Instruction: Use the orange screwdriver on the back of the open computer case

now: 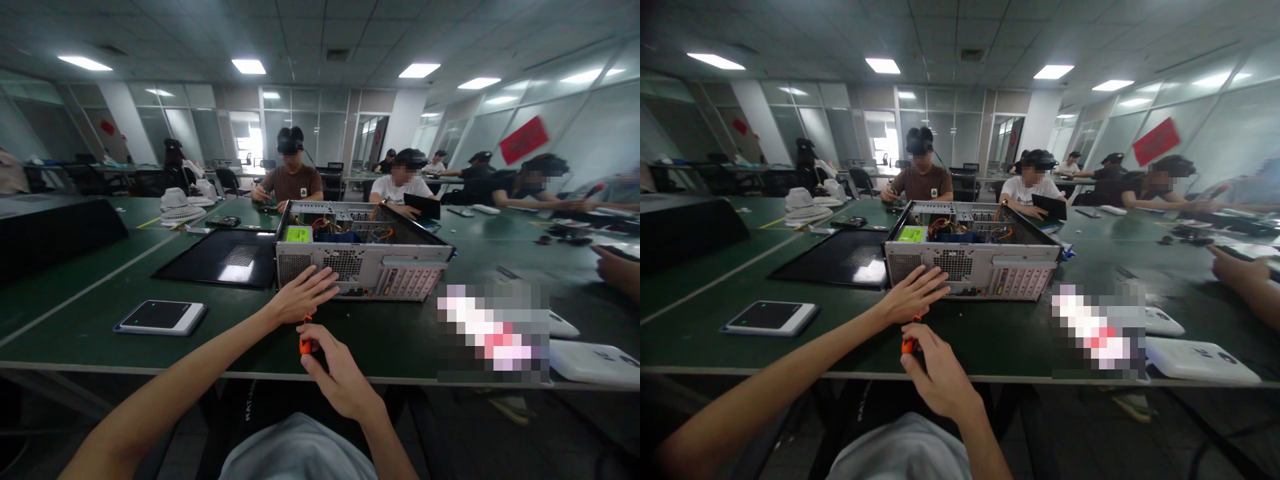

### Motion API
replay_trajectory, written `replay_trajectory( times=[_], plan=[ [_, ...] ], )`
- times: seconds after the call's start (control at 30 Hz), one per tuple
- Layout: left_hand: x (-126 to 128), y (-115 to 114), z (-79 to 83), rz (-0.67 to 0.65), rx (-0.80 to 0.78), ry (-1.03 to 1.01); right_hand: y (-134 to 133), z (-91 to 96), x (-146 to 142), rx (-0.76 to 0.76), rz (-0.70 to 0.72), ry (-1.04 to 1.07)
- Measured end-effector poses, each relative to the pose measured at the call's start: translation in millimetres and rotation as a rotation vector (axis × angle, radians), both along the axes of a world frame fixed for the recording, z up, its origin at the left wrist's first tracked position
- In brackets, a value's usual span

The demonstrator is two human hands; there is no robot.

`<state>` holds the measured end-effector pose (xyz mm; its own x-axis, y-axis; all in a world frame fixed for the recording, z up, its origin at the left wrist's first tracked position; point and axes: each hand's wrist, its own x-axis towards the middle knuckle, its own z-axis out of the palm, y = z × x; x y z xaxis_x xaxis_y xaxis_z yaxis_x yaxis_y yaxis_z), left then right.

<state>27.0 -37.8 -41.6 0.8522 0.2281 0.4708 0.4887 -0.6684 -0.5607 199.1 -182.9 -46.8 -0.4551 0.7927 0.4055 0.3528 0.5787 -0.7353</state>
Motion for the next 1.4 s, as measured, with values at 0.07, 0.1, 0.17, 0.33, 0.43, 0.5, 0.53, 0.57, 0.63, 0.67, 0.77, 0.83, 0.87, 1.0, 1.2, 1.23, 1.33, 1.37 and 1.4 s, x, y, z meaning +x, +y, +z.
replay_trajectory(
  times=[0.07, 0.1, 0.17, 0.33, 0.43, 0.5, 0.53, 0.57, 0.63, 0.67, 0.77, 0.83, 0.87, 1.0, 1.2, 1.23, 1.33, 1.37, 1.4],
  plan=[
    [8.0, 3.1, 2.6, 0.026, -0.025, 0.024, 0.4, -1.0, 0.4, 0.024, 0.001, 0.012],
    [11.1, 4.0, 3.2, 0.039, -0.038, 0.025, 0.6, -1.4, 0.5, 0.035, -0.015, 0.013],
    [14.5, 3.9, 3.2, 0.061, -0.069, 0.022, 1.2, -2.1, -0.1, 0.049, -0.061, 0.008],
    [10.8, -2.2, 1.2, 0.158, -0.138, -0.043, 3.7, -5.1, -4.8, 0.077, -0.1, 0.011],
    [8.8, -5.1, 1.5, 0.185, -0.16, -0.064, 6.3, -9.6, -7.1, 0.106, -0.122, 0.073],
    [9.1, -6.3, 2.4, 0.184, -0.161, -0.061, 8.0, -12.6, -7.4, 0.135, -0.129, 0.107],
    [9.5, -6.8, 2.9, 0.186, -0.16, -0.06, 8.7, -13.7, -7.2, 0.151, -0.132, 0.113],
    [9.9, -7.1, 3.3, 0.188, -0.159, -0.059, 9.1, -14.2, -6.8, 0.163, -0.133, 0.113],
    [10.5, -7.6, 3.8, 0.193, -0.161, -0.055, 9.1, -13.8, -5.7, 0.161, -0.127, 0.101],
    [10.5, -7.7, 3.8, 0.194, -0.162, -0.055, 8.7, -12.8, -5.1, 0.147, -0.113, 0.096],
    [10.0, -7.6, 3.3, 0.192, -0.155, -0.059, 5.6, -8.5, -3.7, 0.06, -0.066, 0.086],
    [9.7, -7.6, 3.0, 0.186, -0.15, -0.068, 2.8, -5.6, -3.2, 0.005, -0.055, 0.071],
    [9.6, -7.8, 3.1, 0.183, -0.151, -0.073, 1.5, -4.4, -3.1, -0.011, -0.054, 0.055],
    [9.7, -7.7, 3.1, 0.171, -0.16, -0.082, -0.7, -1.7, -2.6, 0.009, -0.04, 0.017],
    [9.8, -5.8, 1.7, 0.166, -0.154, -0.085, 0.8, -2.4, -2.8, 0.056, -0.049, -0.007],
    [9.7, -6.1, 2.1, 0.168, -0.159, -0.081, 1.1, -2.9, -3.2, 0.06, -0.069, -0.019],
    [9.7, -8.0, 4.2, 0.165, -0.175, -0.078, 2.4, -5.3, -5.6, 0.094, -0.115, -0.044],
    [9.7, -8.6, 4.9, 0.163, -0.177, -0.078, 3.1, -6.3, -6.6, 0.114, -0.123, -0.044],
    [9.8, -8.9, 5.2, 0.163, -0.178, -0.077, 3.8, -7.4, -7.7, 0.139, -0.131, -0.037]
  ],
)
